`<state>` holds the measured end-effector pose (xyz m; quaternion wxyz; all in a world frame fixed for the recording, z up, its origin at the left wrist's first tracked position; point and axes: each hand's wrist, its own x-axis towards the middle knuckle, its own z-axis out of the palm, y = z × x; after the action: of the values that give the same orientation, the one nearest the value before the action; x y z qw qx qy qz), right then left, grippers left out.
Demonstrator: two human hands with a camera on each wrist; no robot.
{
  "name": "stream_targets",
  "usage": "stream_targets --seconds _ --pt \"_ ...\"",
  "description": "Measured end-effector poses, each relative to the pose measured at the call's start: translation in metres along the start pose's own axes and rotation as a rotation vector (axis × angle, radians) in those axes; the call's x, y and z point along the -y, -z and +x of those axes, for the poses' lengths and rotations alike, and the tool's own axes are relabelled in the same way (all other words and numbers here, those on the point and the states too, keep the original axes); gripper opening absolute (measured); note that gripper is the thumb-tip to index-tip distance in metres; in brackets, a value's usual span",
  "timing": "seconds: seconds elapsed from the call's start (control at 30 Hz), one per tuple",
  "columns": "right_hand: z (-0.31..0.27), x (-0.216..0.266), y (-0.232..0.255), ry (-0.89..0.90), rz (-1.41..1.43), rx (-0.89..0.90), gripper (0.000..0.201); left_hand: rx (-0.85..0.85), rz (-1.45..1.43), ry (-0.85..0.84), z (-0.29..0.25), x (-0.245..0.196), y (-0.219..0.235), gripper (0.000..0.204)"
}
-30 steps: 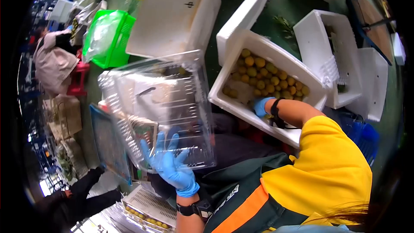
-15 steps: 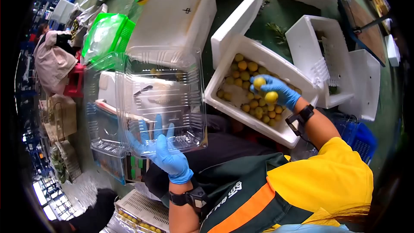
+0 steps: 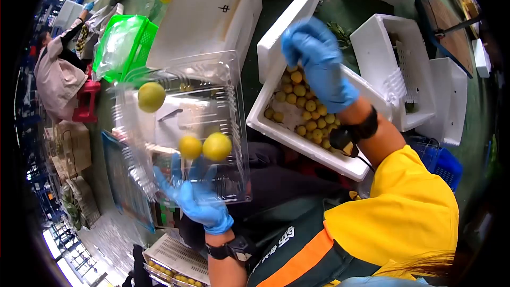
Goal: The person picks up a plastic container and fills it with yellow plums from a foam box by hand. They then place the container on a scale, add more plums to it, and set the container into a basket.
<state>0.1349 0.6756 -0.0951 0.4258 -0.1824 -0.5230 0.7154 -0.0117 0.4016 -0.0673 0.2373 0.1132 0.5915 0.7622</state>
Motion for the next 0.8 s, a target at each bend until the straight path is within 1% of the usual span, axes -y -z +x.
stream_targets --seconds 0.03,0.07,0.1,0.13,0.17,0.2,0.23,0.27,0.37,0.47,0.57,0.6,0.67,0.77,0.8 --pt "-0.007 -0.052 0.019 -0.263 -0.086 -0.071 0.010 -0.076 0.033 -0.057 0.002 -0.001 -0.017 0.077" --pt "-0.022 -0.106 0.033 -0.593 -0.128 -0.122 0.011 -0.134 0.071 -0.080 0.004 0.008 -0.007 0.077" --pt "-0.046 -0.174 0.055 -0.800 -0.036 -0.092 0.018 -0.120 0.078 -0.075 0.005 0.008 -0.008 0.077" --pt "-0.066 -0.204 0.062 -0.828 -0.135 -0.002 0.027 -0.109 0.088 -0.072 0.006 0.007 -0.010 0.077" --pt "-0.075 -0.255 0.074 -0.818 -0.578 0.187 0.033 -0.117 0.111 -0.140 0.009 0.012 -0.008 0.077" --pt "-0.081 -0.296 0.087 -0.799 -0.704 0.350 0.033 -0.069 0.053 -0.116 0.005 0.006 -0.015 0.068" --pt "-0.085 -0.331 0.096 -0.776 -0.824 0.518 0.034 -0.079 0.119 -0.133 0.004 0.004 -0.020 0.069" --pt "-0.088 -0.348 0.098 -0.740 -0.941 0.688 0.035 -0.088 0.184 -0.154 0.005 0.004 -0.023 0.069" --pt "-0.095 -0.325 0.081 -0.799 -1.040 0.599 0.040 -0.090 0.220 -0.188 0.009 0.010 -0.014 0.069" --pt "-0.111 -0.319 0.071 -0.770 -1.111 0.366 0.038 -0.110 0.160 -0.104 0.009 0.008 -0.021 0.069" --pt "-0.100 -0.285 0.063 -0.916 -0.984 0.333 0.042 -0.104 0.142 -0.098 0.010 0.009 -0.023 0.070" --pt "-0.103 -0.288 0.066 -0.965 -0.920 0.338 0.044 -0.109 0.146 -0.100 0.010 0.008 -0.024 0.070" --pt "-0.109 -0.301 0.080 -1.055 -0.791 0.343 0.048 -0.065 0.133 -0.092 0.011 0.009 -0.021 0.071" --pt "-0.116 -0.317 0.083 -0.958 -0.810 0.274 0.055 -0.045 0.135 -0.084 0.010 0.010 -0.019 0.071" --pt "-0.115 -0.315 0.078 -1.086 -0.693 0.229 0.056 -0.043 0.143 -0.089 0.010 0.011 -0.019 0.071"
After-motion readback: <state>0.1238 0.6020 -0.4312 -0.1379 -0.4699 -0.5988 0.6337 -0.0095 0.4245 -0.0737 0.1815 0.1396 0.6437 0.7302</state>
